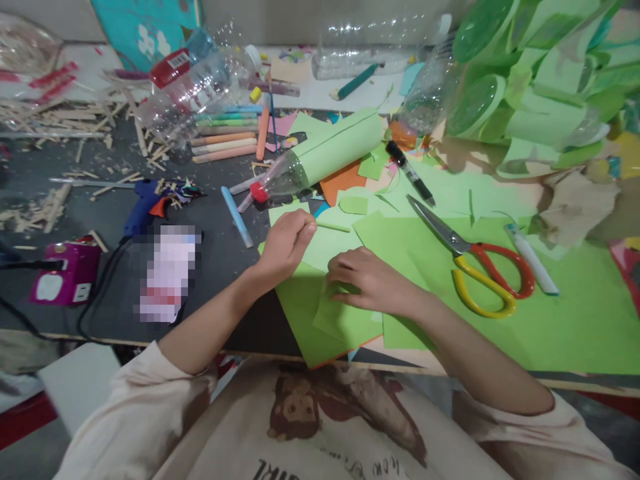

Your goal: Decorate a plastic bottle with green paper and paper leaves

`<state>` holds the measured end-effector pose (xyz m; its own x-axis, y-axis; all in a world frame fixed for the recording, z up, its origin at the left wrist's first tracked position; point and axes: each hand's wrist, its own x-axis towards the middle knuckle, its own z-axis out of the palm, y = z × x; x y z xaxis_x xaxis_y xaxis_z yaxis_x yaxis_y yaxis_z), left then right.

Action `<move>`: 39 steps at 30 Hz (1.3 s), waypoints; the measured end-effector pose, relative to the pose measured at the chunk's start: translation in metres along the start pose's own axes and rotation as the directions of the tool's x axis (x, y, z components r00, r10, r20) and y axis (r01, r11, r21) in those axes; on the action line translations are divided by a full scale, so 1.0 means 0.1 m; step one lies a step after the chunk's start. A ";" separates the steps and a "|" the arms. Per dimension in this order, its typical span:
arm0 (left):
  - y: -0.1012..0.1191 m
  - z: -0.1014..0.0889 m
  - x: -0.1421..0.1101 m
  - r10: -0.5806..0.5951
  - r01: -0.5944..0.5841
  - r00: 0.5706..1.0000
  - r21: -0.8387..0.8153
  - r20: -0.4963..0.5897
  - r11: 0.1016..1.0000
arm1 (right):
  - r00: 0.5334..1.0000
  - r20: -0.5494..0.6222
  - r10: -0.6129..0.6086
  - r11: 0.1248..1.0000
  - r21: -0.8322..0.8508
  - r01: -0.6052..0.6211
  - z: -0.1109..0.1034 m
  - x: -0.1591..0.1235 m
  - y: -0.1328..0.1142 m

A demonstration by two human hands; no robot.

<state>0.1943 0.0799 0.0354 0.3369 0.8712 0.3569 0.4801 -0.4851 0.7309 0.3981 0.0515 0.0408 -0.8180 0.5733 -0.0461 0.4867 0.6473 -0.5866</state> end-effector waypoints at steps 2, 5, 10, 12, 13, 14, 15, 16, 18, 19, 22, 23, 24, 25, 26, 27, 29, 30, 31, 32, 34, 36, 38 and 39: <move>0.01 0.00 0.00 -0.037 0.038 0.999 -0.035 0.022 0.999 | 1.000 0.005 0.007 1.000 0.025 -0.007 0.00 0.00 -0.01; 0.01 0.00 0.00 -0.050 0.052 0.998 -0.063 0.029 0.997 | 1.000 -0.001 0.011 0.998 0.061 -0.011 0.01 0.01 -0.01; -0.04 0.01 0.00 -0.067 0.066 0.998 -0.065 -0.020 0.996 | 0.996 -0.079 0.039 0.984 0.179 -0.025 0.03 0.00 0.00; -0.06 0.01 0.00 -0.101 0.096 0.994 -0.100 -0.050 0.990 | 0.981 -0.154 0.118 0.950 0.305 -0.066 0.04 -0.01 0.01; -0.07 0.02 0.00 -0.120 0.111 0.991 -0.127 -0.066 0.986 | 0.966 -0.190 0.177 0.922 0.376 -0.095 0.05 -0.02 0.02; -0.07 0.02 0.00 -0.139 0.124 0.987 -0.160 -0.081 0.979 | 0.945 -0.219 0.243 0.886 0.446 -0.124 0.06 -0.03 0.03; -0.08 0.02 0.00 -0.157 0.136 0.983 -0.200 -0.096 0.970 | 0.920 -0.241 0.308 0.847 0.511 -0.149 0.06 -0.03 0.03; -0.09 0.02 0.01 -0.177 0.146 0.978 -0.243 -0.109 0.959 | 0.893 -0.261 0.367 0.807 0.568 -0.165 0.07 -0.03 0.04; -0.11 0.04 0.02 -0.214 0.167 0.970 -0.322 -0.118 0.932 | 0.835 -0.311 0.454 0.736 0.659 -0.155 0.07 -0.02 0.06; -0.12 0.05 0.03 -0.224 0.172 0.968 -0.354 -0.110 0.919 | 0.804 -0.341 0.486 0.706 0.696 -0.132 0.07 -0.02 0.07; -0.13 0.09 0.03 -0.193 0.161 0.980 -0.404 -0.041 0.901 | 0.725 -0.407 0.556 0.629 0.776 -0.047 0.07 0.01 0.09; -0.13 0.10 0.03 -0.172 0.157 0.985 -0.409 0.000 0.899 | 0.704 -0.414 0.577 0.606 0.795 -0.028 0.07 0.02 0.09; -0.12 0.11 0.02 -0.158 0.163 0.986 -0.410 0.045 0.898 | 0.686 -0.417 0.596 0.585 0.811 -0.015 0.06 0.02 0.09; -0.10 0.11 0.01 -0.155 0.177 0.984 -0.406 0.087 0.897 | 0.673 -0.417 0.611 0.568 0.823 -0.006 0.06 0.02 0.09; -0.08 0.11 0.00 -0.164 0.197 0.980 -0.399 0.117 0.895 | 0.666 -0.413 0.622 0.552 0.834 0.002 0.05 0.02 0.09; -0.06 0.11 0.00 -0.181 0.217 0.975 -0.395 0.127 0.893 | 0.664 -0.406 0.628 0.536 0.844 0.010 0.04 0.02 0.08; -0.03 0.09 -0.01 -0.222 0.239 0.971 -0.408 0.090 0.881 | 0.670 -0.393 0.630 0.503 0.864 0.034 0.02 0.01 0.08; -0.02 0.09 0.00 -0.242 0.243 0.969 -0.425 0.056 0.872 | 0.668 -0.393 0.632 0.486 0.872 0.054 0.01 0.01 0.08; -0.03 0.08 0.00 -0.261 0.243 0.965 -0.444 0.020 0.863 | 0.658 -0.399 0.639 0.471 0.879 0.076 0.00 0.00 0.08; -0.04 0.08 0.01 -0.280 0.242 0.960 -0.458 -0.015 0.855 | 0.640 -0.408 0.651 0.458 0.884 0.097 -0.02 0.00 0.09; -0.09 0.06 0.04 -0.319 0.246 0.944 -0.463 -0.084 0.852 | 0.606 -0.420 0.675 0.438 0.890 0.129 -0.04 -0.01 0.12; -0.14 0.04 0.06 -0.350 0.246 0.919 -0.429 -0.181 0.869 | 0.600 -0.419 0.681 0.421 0.895 0.147 -0.05 -0.01 0.14; -0.17 0.01 0.09 -0.364 0.247 0.889 -0.379 -0.277 0.892 | 0.617 -0.409 0.672 0.405 0.901 0.157 -0.05 -0.02 0.15; -0.18 -0.01 0.10 -0.362 0.249 0.884 -0.356 -0.295 0.901 | 0.629 -0.400 0.666 0.398 0.905 0.154 -0.05 -0.02 0.15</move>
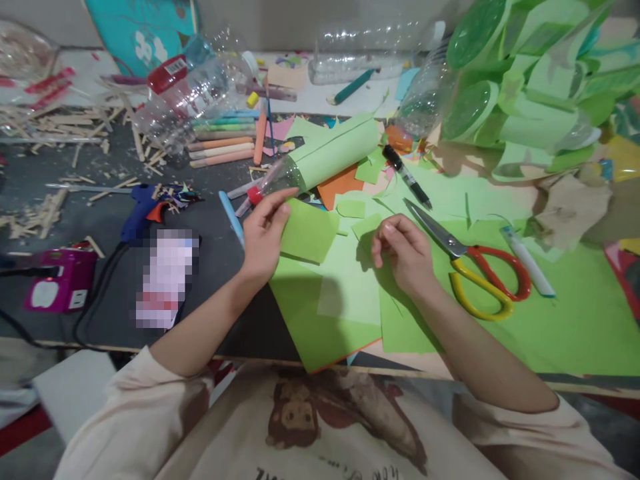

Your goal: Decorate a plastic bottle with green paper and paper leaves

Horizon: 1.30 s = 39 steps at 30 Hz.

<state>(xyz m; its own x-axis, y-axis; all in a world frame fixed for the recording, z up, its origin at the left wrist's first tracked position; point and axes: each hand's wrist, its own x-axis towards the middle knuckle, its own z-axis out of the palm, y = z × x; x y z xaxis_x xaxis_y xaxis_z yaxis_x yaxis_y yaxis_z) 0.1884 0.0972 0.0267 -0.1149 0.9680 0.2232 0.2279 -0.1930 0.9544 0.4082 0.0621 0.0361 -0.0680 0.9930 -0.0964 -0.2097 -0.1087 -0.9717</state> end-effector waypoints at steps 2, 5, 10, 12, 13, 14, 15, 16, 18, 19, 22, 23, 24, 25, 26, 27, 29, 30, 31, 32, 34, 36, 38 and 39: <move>0.02 -0.02 0.01 -0.003 -0.002 0.995 0.042 0.104 0.999 | 0.999 0.043 0.024 1.000 -0.014 -0.023 0.01 -0.01 0.00; 0.09 -0.01 -0.04 -0.012 -0.043 0.898 0.116 0.439 0.992 | 0.995 0.101 0.023 0.991 -0.134 -0.009 0.01 -0.04 -0.01; 0.14 0.04 -0.10 0.142 -0.274 0.782 0.131 0.607 0.953 | 0.919 0.275 -0.282 0.777 -0.496 0.387 0.02 -0.06 0.01; 0.11 0.02 -0.08 0.148 -0.279 0.831 0.171 0.537 0.945 | 0.836 0.386 -0.390 0.610 -0.571 0.549 0.04 -0.07 0.06; 0.09 0.01 -0.06 0.144 -0.286 0.850 0.213 0.507 0.934 | 0.802 0.428 -0.416 0.529 -0.604 0.596 0.06 -0.08 0.09; 0.06 0.00 -0.04 0.144 -0.307 0.854 0.261 0.500 0.915 | 0.782 0.457 -0.423 0.457 -0.638 0.620 0.08 -0.09 0.12; 0.04 -0.02 -0.02 0.146 -0.340 0.844 0.305 0.515 0.890 | 0.775 0.477 -0.414 0.400 -0.669 0.626 0.10 -0.10 0.14; 0.03 -0.03 -0.01 0.148 -0.376 0.828 0.340 0.541 0.862 | 0.776 0.491 -0.395 0.358 -0.696 0.623 0.11 -0.11 0.16; 0.01 -0.04 0.00 0.153 -0.425 0.814 0.395 0.561 0.815 | 0.782 0.519 -0.346 0.294 -0.731 0.615 0.12 -0.11 0.18; 0.01 -0.05 0.01 0.158 -0.427 0.829 0.426 0.536 0.798 | 0.774 0.545 -0.323 0.263 -0.734 0.626 0.13 -0.12 0.18; 0.02 -0.05 0.01 0.124 -0.378 0.887 0.547 0.445 0.747 | 0.695 0.668 -0.266 0.190 -0.671 0.717 0.12 -0.12 0.15; 0.02 -0.05 0.02 0.094 -0.361 0.894 0.578 0.439 0.732 | 0.666 0.702 -0.252 0.180 -0.642 0.745 0.12 -0.12 0.14; 0.02 -0.04 0.02 0.062 -0.349 0.893 0.599 0.445 0.721 | 0.644 0.723 -0.248 0.176 -0.621 0.764 0.11 -0.12 0.14; 0.01 -0.04 0.02 0.035 -0.340 0.890 0.613 0.454 0.713 | 0.636 0.729 -0.253 0.174 -0.612 0.771 0.11 -0.13 0.13; 0.01 -0.03 0.02 0.015 -0.334 0.888 0.622 0.460 0.709 | 0.637 0.722 -0.270 0.171 -0.615 0.770 0.11 -0.13 0.13; 0.01 -0.03 0.02 0.002 -0.327 0.887 0.628 0.461 0.706 | 0.644 0.705 -0.296 0.167 -0.626 0.762 0.10 -0.13 0.13; 0.01 -0.02 0.02 -0.003 -0.315 0.893 0.629 0.451 0.711 | 0.679 0.651 -0.340 0.156 -0.673 0.723 0.09 -0.13 0.13; 0.00 -0.02 0.02 0.004 -0.309 0.897 0.621 0.442 0.720 | 0.706 0.619 -0.344 0.148 -0.707 0.692 0.09 -0.13 0.13; 0.00 -0.02 0.02 0.018 -0.303 0.903 0.605 0.430 0.736 | 0.738 0.588 -0.332 0.140 -0.743 0.655 0.09 -0.13 0.13; 0.01 -0.03 0.02 0.037 -0.298 0.908 0.582 0.416 0.757 | 0.773 0.557 -0.304 0.132 -0.779 0.613 0.10 -0.14 0.13; 0.01 -0.03 0.01 0.078 -0.285 0.921 0.523 0.381 0.803 | 0.837 0.499 -0.227 0.118 -0.838 0.532 0.12 -0.15 0.12; 0.02 -0.03 0.02 0.101 -0.264 0.933 0.467 0.346 0.844 | 0.871 0.468 -0.149 0.133 -0.864 0.486 0.13 -0.17 0.11; 0.03 -0.02 0.02 0.106 -0.241 0.942 0.422 0.319 0.874 | 0.882 0.462 -0.090 0.196 -0.860 0.471 0.14 -0.19 0.10; 0.03 -0.02 0.01 0.107 -0.231 0.946 0.404 0.306 0.885 | 0.883 0.463 -0.075 0.248 -0.849 0.466 0.14 -0.19 0.10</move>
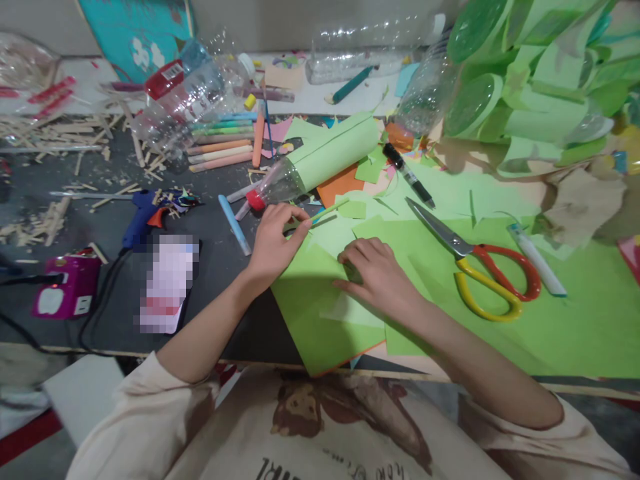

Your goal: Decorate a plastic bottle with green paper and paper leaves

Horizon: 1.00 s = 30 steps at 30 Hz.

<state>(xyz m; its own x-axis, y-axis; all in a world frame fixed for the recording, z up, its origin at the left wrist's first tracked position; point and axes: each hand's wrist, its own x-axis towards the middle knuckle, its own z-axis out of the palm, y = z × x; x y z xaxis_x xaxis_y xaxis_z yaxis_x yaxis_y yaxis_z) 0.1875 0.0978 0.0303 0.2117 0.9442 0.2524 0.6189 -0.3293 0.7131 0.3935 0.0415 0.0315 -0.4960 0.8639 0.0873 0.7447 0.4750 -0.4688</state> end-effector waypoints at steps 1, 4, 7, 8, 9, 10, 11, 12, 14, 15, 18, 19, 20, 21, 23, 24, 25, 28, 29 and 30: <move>0.01 0.00 0.00 -0.004 0.004 1.000 -0.020 -0.012 1.000 | 1.000 0.006 0.006 0.998 0.064 -0.006 0.00 0.00 0.00; 0.02 0.01 0.00 -0.032 0.029 0.999 -0.073 -0.034 0.997 | 0.998 -0.016 0.056 0.946 0.321 -0.048 -0.02 0.01 0.00; 0.02 0.02 0.00 -0.111 0.103 0.993 -0.160 -0.041 0.982 | 0.967 -0.050 0.251 0.784 0.597 -0.173 -0.07 0.05 0.01; 0.02 0.02 0.00 -0.146 0.135 0.989 -0.206 -0.038 0.969 | 0.940 -0.038 0.338 0.702 0.676 -0.225 -0.09 0.06 0.02; 0.03 0.01 0.01 -0.180 0.167 0.983 -0.259 -0.029 0.951 | 0.909 -0.013 0.416 0.612 0.743 -0.269 -0.11 0.07 0.03; 0.03 0.01 0.01 -0.211 0.197 0.977 -0.315 -0.013 0.929 | 0.879 0.016 0.477 0.521 0.800 -0.297 -0.13 0.08 0.04; 0.04 0.01 0.01 -0.238 0.225 0.971 -0.369 0.011 0.902 | 0.852 0.041 0.523 0.435 0.847 -0.307 -0.14 0.09 0.05; 0.05 0.01 0.02 -0.260 0.252 0.965 -0.416 0.038 0.874 | 0.828 0.055 0.558 0.362 0.882 -0.303 -0.15 0.10 0.06; 0.07 0.02 0.02 -0.296 0.298 0.952 -0.480 0.083 0.825 | 0.787 0.051 0.615 0.273 0.923 -0.273 -0.14 0.10 0.08; 0.07 0.02 0.02 -0.310 0.317 0.946 -0.499 0.099 0.806 | 0.769 0.041 0.638 0.253 0.932 -0.259 -0.13 0.10 0.09; 0.09 0.04 0.01 -0.329 0.350 0.934 -0.526 0.136 0.775 | 0.743 0.017 0.669 0.242 0.940 -0.240 -0.09 0.09 0.10; 0.09 0.05 0.01 -0.327 0.353 0.934 -0.526 0.146 0.774 | 0.739 0.013 0.674 0.244 0.940 -0.238 -0.08 0.09 0.10; 0.09 0.05 0.00 -0.325 0.356 0.933 -0.522 0.154 0.775 | 0.735 0.010 0.678 0.245 0.939 -0.240 -0.07 0.09 0.10; 0.09 0.06 0.00 -0.324 0.359 0.932 -0.517 0.160 0.777 | 0.732 0.009 0.681 0.248 0.938 -0.242 -0.07 0.09 0.10; 0.09 0.06 -0.01 -0.325 0.363 0.931 -0.513 0.166 0.778 | 0.729 0.000 0.684 0.259 0.935 -0.243 -0.06 0.09 0.10; 0.09 0.07 -0.01 -0.325 0.363 0.931 -0.515 0.167 0.776 | 0.731 -0.006 0.683 0.266 0.933 -0.241 -0.06 0.09 0.10; 0.09 0.07 -0.01 -0.323 0.362 0.931 -0.518 0.167 0.775 | 0.733 -0.013 0.680 0.273 0.932 -0.237 -0.06 0.09 0.10; 0.08 0.07 -0.01 -0.321 0.357 0.933 -0.520 0.162 0.776 | 0.737 -0.026 0.676 0.290 0.928 -0.233 -0.06 0.09 0.11; 0.08 0.07 -0.01 -0.327 0.359 0.932 -0.520 0.156 0.775 | 0.737 -0.028 0.675 0.294 0.926 -0.235 -0.06 0.08 0.11; 0.07 0.07 -0.01 -0.334 0.358 0.932 -0.522 0.144 0.774 | 0.737 -0.031 0.675 0.299 0.925 -0.235 -0.06 0.08 0.11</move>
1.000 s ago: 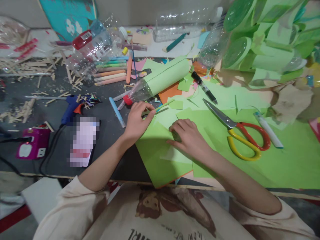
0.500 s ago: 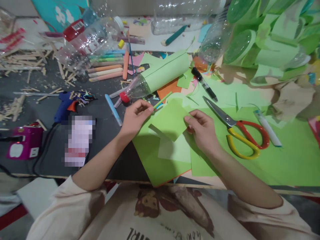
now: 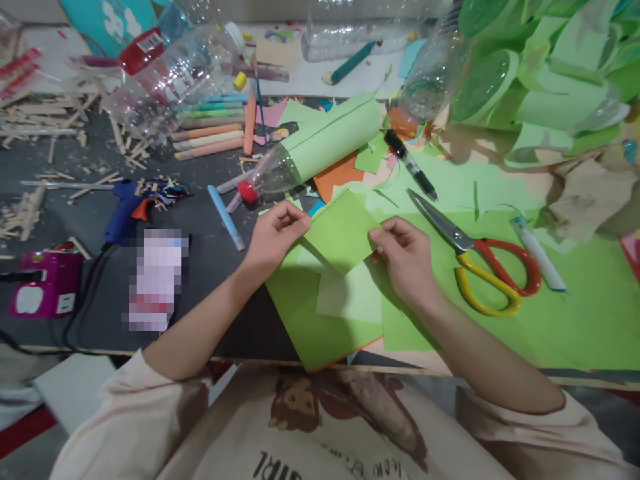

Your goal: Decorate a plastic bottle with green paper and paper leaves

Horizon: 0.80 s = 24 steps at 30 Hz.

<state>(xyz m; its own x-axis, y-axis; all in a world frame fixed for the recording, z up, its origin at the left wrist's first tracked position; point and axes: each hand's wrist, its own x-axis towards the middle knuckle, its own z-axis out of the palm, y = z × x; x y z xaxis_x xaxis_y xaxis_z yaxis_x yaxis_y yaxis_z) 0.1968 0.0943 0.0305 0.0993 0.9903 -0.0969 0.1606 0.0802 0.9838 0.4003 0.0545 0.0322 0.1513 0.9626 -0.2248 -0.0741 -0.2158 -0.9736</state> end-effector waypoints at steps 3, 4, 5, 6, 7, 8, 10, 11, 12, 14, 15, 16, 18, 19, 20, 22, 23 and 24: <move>-0.02 -0.01 0.01 0.038 -0.037 0.998 0.023 -0.048 0.999 | 1.000 -0.003 -0.004 1.000 0.012 0.004 -0.01 0.00 0.01; -0.02 -0.02 0.01 0.065 -0.062 0.996 0.055 -0.060 0.997 | 1.000 -0.006 -0.003 1.000 0.029 0.003 -0.01 0.00 0.01; -0.02 -0.02 0.01 0.100 -0.093 0.993 0.095 -0.067 0.991 | 1.000 -0.008 0.000 0.999 0.053 0.001 -0.01 0.00 0.02; -0.01 -0.02 0.00 0.139 -0.129 0.988 0.133 -0.071 0.983 | 1.000 -0.013 0.003 0.997 0.081 -0.002 0.00 0.01 0.02; 0.00 -0.03 -0.02 0.181 -0.167 0.981 0.160 -0.074 0.973 | 1.000 -0.020 0.007 0.994 0.109 -0.005 0.00 0.01 0.02; 0.01 -0.02 -0.03 0.221 -0.205 0.972 0.168 -0.082 0.964 | 0.999 -0.031 0.010 0.991 0.136 -0.006 0.01 0.01 0.02; 0.04 -0.02 -0.09 0.270 -0.257 0.957 0.129 -0.102 0.958 | 0.999 -0.050 0.006 0.985 0.174 0.003 0.02 0.01 0.03; 0.06 -0.02 -0.11 0.270 -0.260 0.958 0.101 -0.100 0.960 | 0.998 -0.058 -0.003 0.983 0.183 0.013 0.03 0.01 0.03; 0.07 -0.01 -0.13 0.253 -0.246 0.964 0.079 -0.086 0.966 | 0.998 -0.060 -0.014 0.982 0.186 0.025 0.03 0.00 0.03; 0.09 0.00 -0.16 0.188 -0.185 0.982 0.071 -0.035 0.980 | 0.998 -0.042 -0.037 0.985 0.169 0.043 0.04 -0.03 0.04; 0.09 0.01 -0.16 0.153 -0.151 0.988 0.083 -0.010 0.985 | 0.999 -0.023 -0.043 0.987 0.153 0.046 0.04 -0.04 0.04; 0.08 0.01 -0.16 0.125 -0.125 0.992 0.099 0.003 0.987 | 0.999 0.001 -0.047 0.990 0.135 0.047 0.04 -0.05 0.04; 0.07 0.02 -0.14 0.104 -0.103 0.995 0.121 -0.005 0.987 | 0.997 0.053 -0.051 0.994 0.099 0.046 0.04 -0.06 0.04; 0.06 0.02 -0.13 0.105 -0.103 0.994 0.133 -0.007 0.986 | 0.996 0.071 -0.058 0.995 0.080 0.052 0.03 -0.06 0.03; 0.06 0.02 -0.12 0.113 -0.112 0.994 0.148 -0.002 0.983 | 0.994 0.081 -0.070 0.996 0.061 0.065 0.02 -0.06 0.01; 0.07 0.03 -0.11 0.127 -0.135 0.990 0.187 0.055 0.973 | 0.990 0.090 -0.106 0.994 0.021 0.104 0.01 -0.05 -0.02; 0.08 0.03 -0.11 0.128 -0.147 0.986 0.211 0.104 0.966 | 0.987 0.100 -0.123 0.992 -0.004 0.124 0.01 -0.04 -0.03; 0.09 0.03 -0.11 0.126 -0.160 0.980 0.234 0.155 0.959 | 0.984 0.118 -0.135 0.990 -0.032 0.140 0.01 -0.04 -0.04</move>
<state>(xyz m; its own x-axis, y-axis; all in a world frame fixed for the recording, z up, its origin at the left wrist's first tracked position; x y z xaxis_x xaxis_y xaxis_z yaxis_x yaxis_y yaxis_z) 0.2005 0.0834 0.0400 0.2693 0.9630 0.0055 0.3679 -0.1082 0.9236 0.3988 0.0517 0.0373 0.0428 0.9955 -0.0850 -0.0202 -0.0842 -0.9962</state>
